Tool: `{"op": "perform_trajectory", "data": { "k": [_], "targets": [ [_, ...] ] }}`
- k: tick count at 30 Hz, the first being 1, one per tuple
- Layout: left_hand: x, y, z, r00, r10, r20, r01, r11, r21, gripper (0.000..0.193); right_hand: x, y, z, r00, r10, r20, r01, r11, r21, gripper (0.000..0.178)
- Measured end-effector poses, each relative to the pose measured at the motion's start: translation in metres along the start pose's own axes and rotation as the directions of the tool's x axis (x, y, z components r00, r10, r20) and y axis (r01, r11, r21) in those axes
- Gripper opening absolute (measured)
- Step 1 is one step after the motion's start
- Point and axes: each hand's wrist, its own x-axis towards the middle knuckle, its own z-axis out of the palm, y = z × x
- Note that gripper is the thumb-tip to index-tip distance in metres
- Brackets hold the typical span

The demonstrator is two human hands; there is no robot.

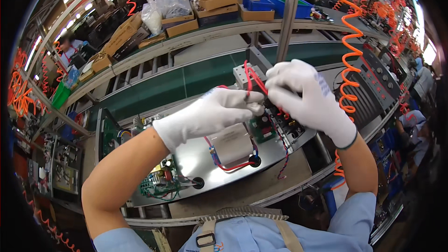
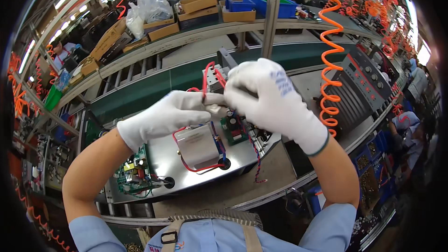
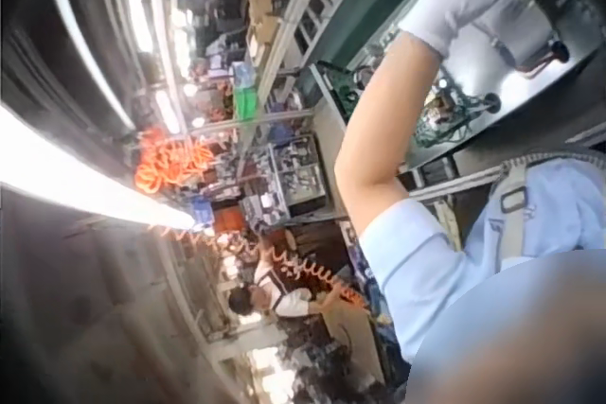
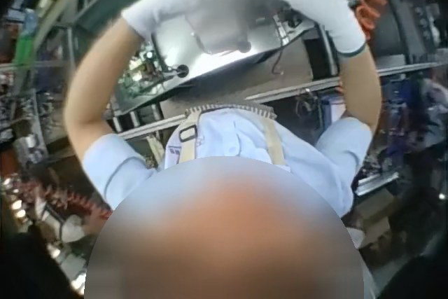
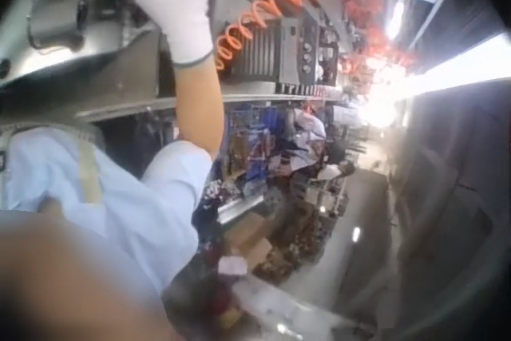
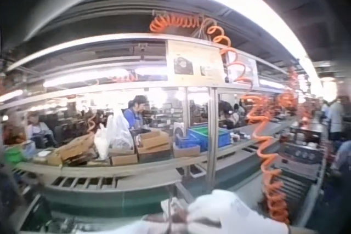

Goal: The person assembles an electronic device by connecting various wires to a circuit board and a large capacitor mounted on a metal chassis. They route cables through the chassis, secure connections, and organize the wiring within the assembly.

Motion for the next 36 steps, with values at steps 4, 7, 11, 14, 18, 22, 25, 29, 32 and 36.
{"op": "perform_trajectory", "data": {
  "k": [4,7,11,14,18,22,25,29,32,36],
  "targets": [
    [0.022,0.001,0.001,0.981,0.029,0.194,-0.016,0.998,-0.067,0.057,-0.021,-0.020,0.005,0.997,-0.029,-0.075,-0.009,0.890,-0.456,0.032],
    [0.025,0.001,0.004,0.987,-0.028,0.158,0.031,0.999,-0.015,0.053,-0.017,-0.020,0.011,0.999,0.011,-0.030,-0.027,0.805,-0.593,0.030],
    [0.025,0.008,0.003,0.994,-0.072,-0.079,0.096,0.927,0.361,0.039,-0.009,-0.015,0.012,1.000,0.001,-0.014,-0.008,0.868,-0.496,0.020],
    [0.025,-0.005,-0.001,0.989,0.015,-0.146,0.056,0.878,0.476,0.028,-0.004,-0.004,0.012,1.000,0.012,-0.008,-0.014,0.950,-0.313,0.018],
    [0.029,-0.024,0.004,0.993,-0.040,-0.111,0.034,0.998,-0.060,0.022,0.000,0.013,0.014,0.998,0.037,0.046,-0.027,0.981,-0.191,0.019],
    [0.029,-0.026,0.007,0.984,0.038,-0.173,-0.057,0.993,-0.107,0.018,0.002,0.013,0.016,0.998,0.019,0.060,-0.004,0.969,-0.245,0.019],
    [0.032,-0.006,0.002,0.967,0.030,-0.252,0.045,0.957,0.286,0.019,-0.002,0.014,0.018,0.998,0.070,-0.004,-0.069,0.973,-0.219,0.022],
    [0.047,-0.020,-0.003,0.956,0.279,-0.089,0.032,0.202,0.979,0.022,-0.004,0.017,0.020,0.989,0.114,-0.093,-0.130,0.973,-0.192,0.038],
    [0.060,-0.018,0.000,0.983,0.041,-0.180,0.179,0.032,0.983,0.021,-0.005,0.018,0.022,0.986,0.127,-0.106,-0.146,0.968,-0.206,0.036],
    [0.067,-0.024,0.007,0.994,0.105,-0.024,0.031,-0.063,0.998,0.017,-0.004,0.016,0.019,0.987,0.158,-0.016,-0.159,0.973,-0.169,0.036]
  ]
}}
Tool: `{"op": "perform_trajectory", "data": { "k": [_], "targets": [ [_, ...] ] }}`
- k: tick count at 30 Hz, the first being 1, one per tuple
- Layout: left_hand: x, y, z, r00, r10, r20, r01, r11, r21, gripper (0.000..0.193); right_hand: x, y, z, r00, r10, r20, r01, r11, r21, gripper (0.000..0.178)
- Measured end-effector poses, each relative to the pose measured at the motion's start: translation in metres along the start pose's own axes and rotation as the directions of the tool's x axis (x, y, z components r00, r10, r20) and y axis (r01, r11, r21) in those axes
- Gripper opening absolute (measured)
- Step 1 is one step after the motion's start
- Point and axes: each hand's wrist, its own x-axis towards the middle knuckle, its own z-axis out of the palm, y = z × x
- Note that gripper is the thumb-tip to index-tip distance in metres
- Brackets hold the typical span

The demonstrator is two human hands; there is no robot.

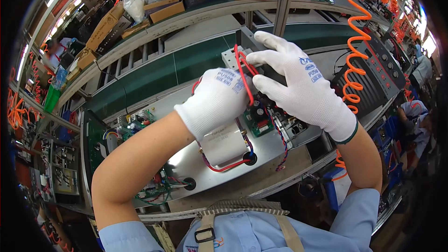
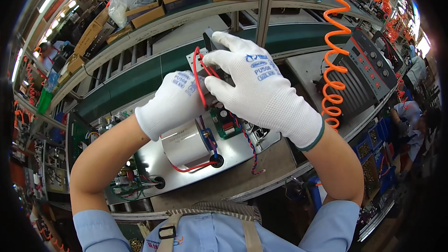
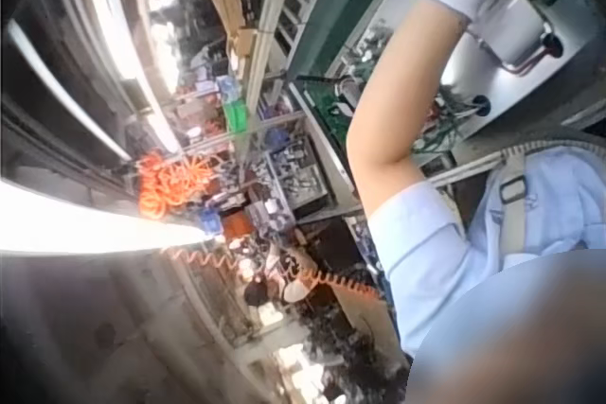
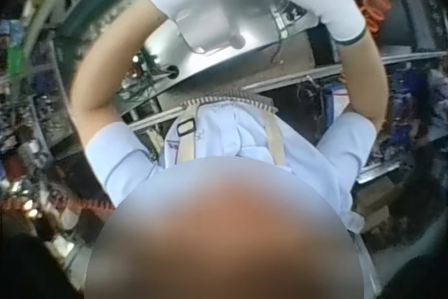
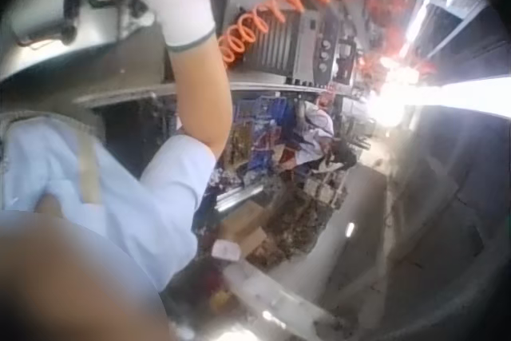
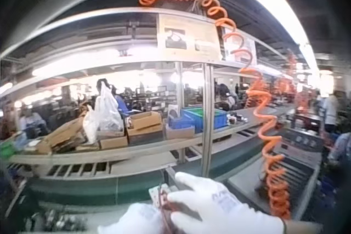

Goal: The person assembles an electronic device by connecting various wires to a circuit board and a large capacitor mounted on a metal chassis. They route cables through the chassis, secure connections, and organize the wiring within the assembly.

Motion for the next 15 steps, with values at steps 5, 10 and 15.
{"op": "perform_trajectory", "data": {
  "k": [5,10,15],
  "targets": [
    [0.008,-0.003,0.012,0.980,0.141,-0.141,-0.132,0.989,0.071,0.010,0.003,-0.002,0.006,0.993,-0.075,-0.089,0.076,0.997,0.008,0.033],
    [0.010,-0.002,-0.005,0.992,0.094,0.083,-0.097,0.995,0.024,0.012,0.001,-0.002,0.005,0.999,-0.032,-0.034,0.033,0.998,0.058,0.035],
    [0.009,-0.002,-0.005,0.996,0.083,-0.016,-0.082,0.995,0.061,0.013,0.004,0.002,0.003,0.998,-0.055,0.041,0.054,0.998,0.037,0.034]
  ]
}}
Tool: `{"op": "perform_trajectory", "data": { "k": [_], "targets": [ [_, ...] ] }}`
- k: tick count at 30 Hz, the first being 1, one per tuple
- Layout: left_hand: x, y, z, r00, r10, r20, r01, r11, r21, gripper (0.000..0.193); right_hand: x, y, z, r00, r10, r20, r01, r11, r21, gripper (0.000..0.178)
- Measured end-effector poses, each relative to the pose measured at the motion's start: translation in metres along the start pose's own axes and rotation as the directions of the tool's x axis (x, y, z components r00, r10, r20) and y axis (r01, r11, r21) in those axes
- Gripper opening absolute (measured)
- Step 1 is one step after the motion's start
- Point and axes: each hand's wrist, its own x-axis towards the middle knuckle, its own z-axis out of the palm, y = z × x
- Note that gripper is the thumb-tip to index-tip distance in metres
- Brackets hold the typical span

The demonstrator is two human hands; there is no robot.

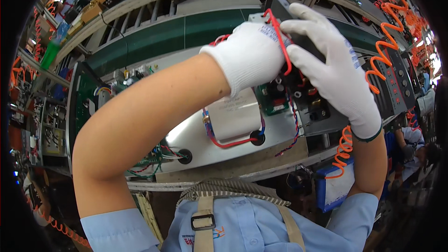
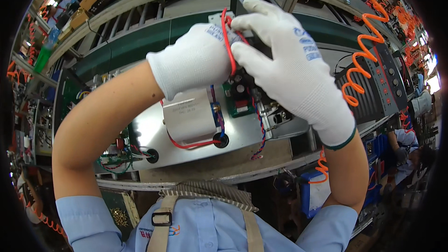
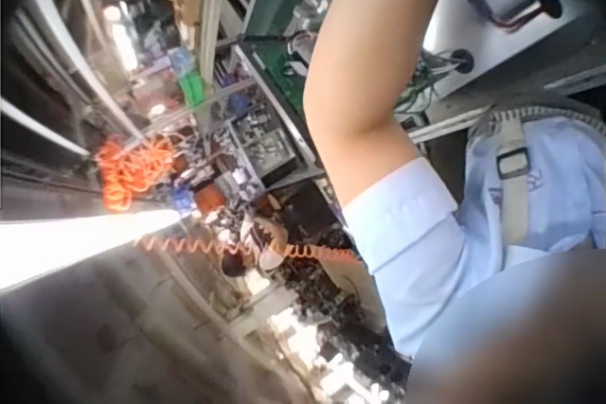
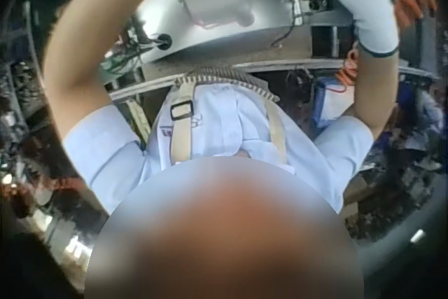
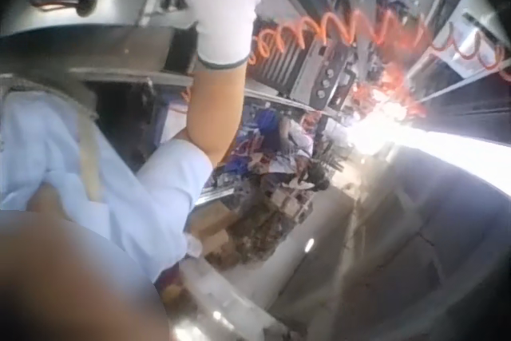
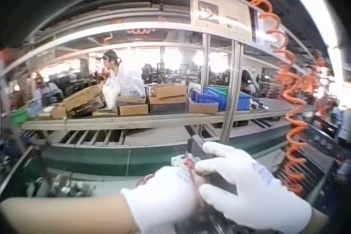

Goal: The person assembles an electronic device by connecting various wires to a circuit board and a large capacitor mounted on a metal chassis. They route cables through the chassis, secure connections, and organize the wiring within the assembly.

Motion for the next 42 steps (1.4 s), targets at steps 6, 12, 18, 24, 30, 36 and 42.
{"op": "perform_trajectory", "data": {
  "k": [6,12,18,24,30,36,42],
  "targets": [
    [0.003,0.000,0.006,0.998,0.049,-0.038,-0.048,0.999,0.014,0.011,-0.001,-0.013,-0.002,0.997,0.065,0.045,-0.064,0.998,-0.014,0.037],
    [0.005,0.009,0.001,0.996,-0.077,0.049,0.079,0.996,-0.039,0.021,-0.003,-0.007,-0.001,0.992,0.109,0.061,-0.112,0.993,0.045,0.037],
    [0.007,0.016,0.008,0.985,-0.156,0.072,0.160,0.985,-0.063,0.024,-0.004,-0.003,0.001,0.996,0.069,0.047,-0.071,0.997,0.025,0.037],
    [0.001,0.019,0.011,0.990,-0.139,0.031,0.142,0.984,-0.111,0.018,-0.003,0.000,0.006,1.000,0.006,-0.020,-0.002,0.985,0.172,0.035],
    [-0.012,0.000,0.027,0.991,-0.071,-0.117,0.044,0.975,-0.220,0.018,-0.003,0.004,0.005,1.000,0.015,-0.006,-0.014,0.974,0.226,0.033],
    [-0.058,0.000,-0.020,0.922,-0.377,0.085,0.386,0.891,-0.239,0.029,-0.001,0.000,-0.001,0.993,0.085,0.077,-0.093,0.989,0.116,0.043],
    [-0.058,-0.009,-0.008,0.927,-0.373,0.037,0.374,0.915,-0.153,0.024,-0.005,0.008,0.005,0.999,0.047,-0.007,-0.046,0.996,0.082,0.039]
  ]
}}
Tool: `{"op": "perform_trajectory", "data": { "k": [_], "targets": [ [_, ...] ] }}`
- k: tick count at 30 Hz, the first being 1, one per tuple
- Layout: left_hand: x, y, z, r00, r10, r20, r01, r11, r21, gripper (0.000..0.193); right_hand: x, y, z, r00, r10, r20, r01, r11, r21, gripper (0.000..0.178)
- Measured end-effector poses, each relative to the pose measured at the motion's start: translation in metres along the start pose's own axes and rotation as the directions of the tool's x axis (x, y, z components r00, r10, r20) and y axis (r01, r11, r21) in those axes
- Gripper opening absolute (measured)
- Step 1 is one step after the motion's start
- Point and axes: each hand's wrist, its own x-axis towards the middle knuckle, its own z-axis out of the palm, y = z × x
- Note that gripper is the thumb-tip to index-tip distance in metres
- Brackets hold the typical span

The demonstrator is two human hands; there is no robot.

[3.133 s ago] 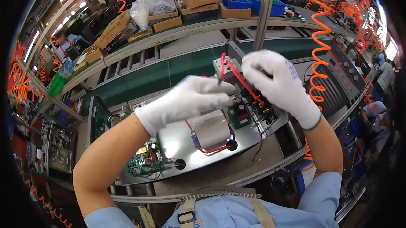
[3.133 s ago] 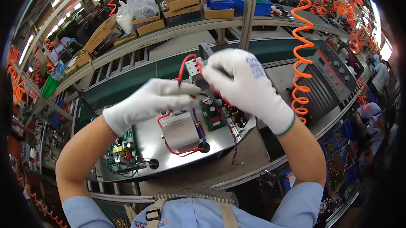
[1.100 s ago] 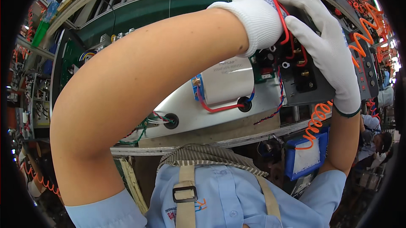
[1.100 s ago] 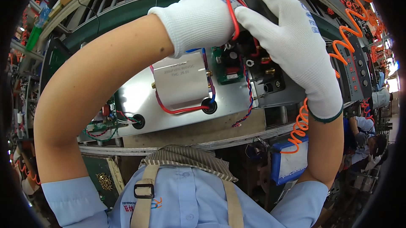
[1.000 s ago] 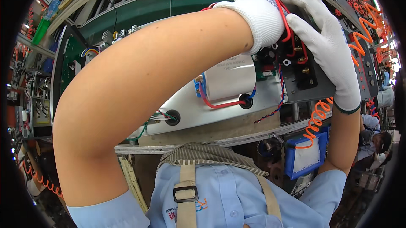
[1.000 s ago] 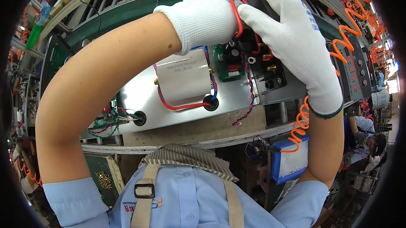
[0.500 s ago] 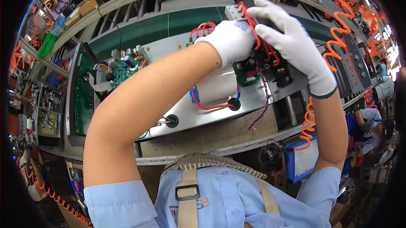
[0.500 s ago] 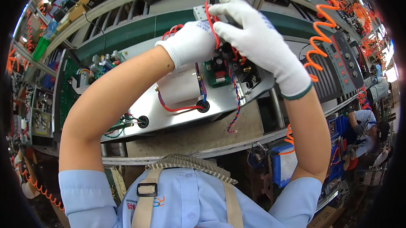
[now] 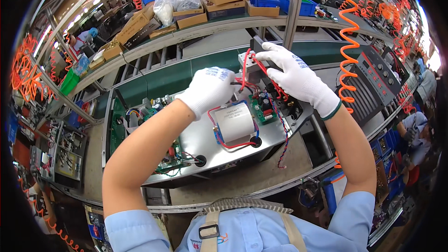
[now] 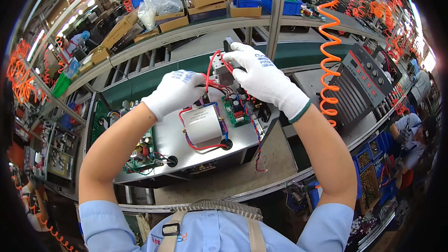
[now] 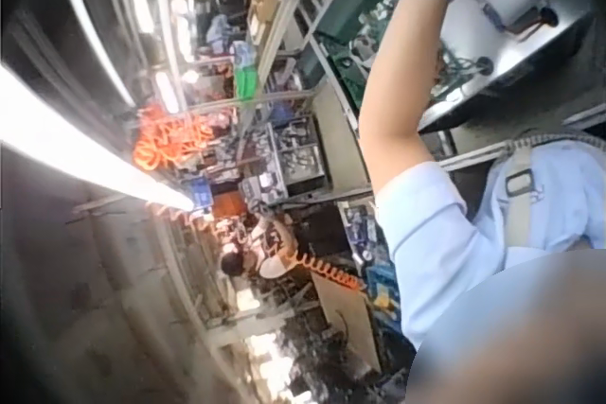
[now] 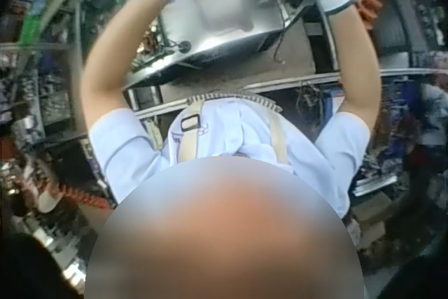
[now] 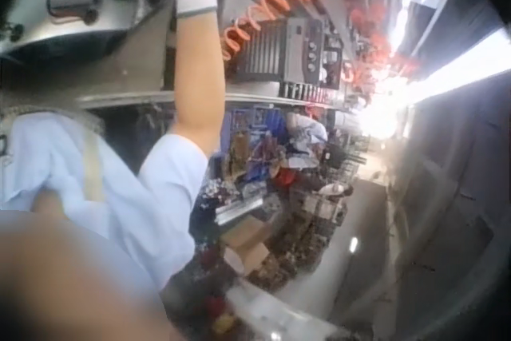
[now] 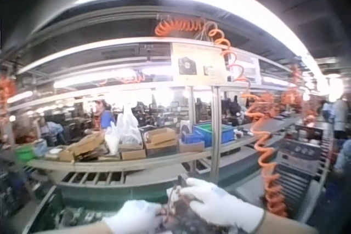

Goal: The person assembles an electronic device by connecting various wires to a circuit board and a large capacitor mounted on a metal chassis. They route cables through the chassis, secure connections, and organize the wiring within the assembly.

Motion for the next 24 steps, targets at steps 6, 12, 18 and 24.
{"op": "perform_trajectory", "data": {
  "k": [6,12,18,24],
  "targets": [
    [0.011,-0.020,0.020,0.965,0.056,-0.255,-0.030,0.994,0.108,0.025,0.000,-0.007,0.002,0.999,0.045,-0.006,-0.045,0.998,0.042,0.038],
    [0.015,-0.020,0.004,0.951,0.055,-0.303,-0.063,0.998,-0.015,0.019,0.001,-0.007,0.002,0.998,0.053,-0.025,-0.053,0.999,-0.014,0.034],
    [-0.019,0.026,-0.040,0.841,0.157,0.518,0.340,0.591,-0.731,0.037,-0.014,-0.005,-0.006,0.970,-0.044,-0.240,0.043,0.999,-0.011,0.032],
    [-0.026,0.032,-0.012,0.947,0.230,0.223,0.198,0.126,-0.972,0.040,-0.108,-0.077,-0.001,0.873,-0.188,-0.451,0.173,0.982,-0.074,0.044]
  ]
}}
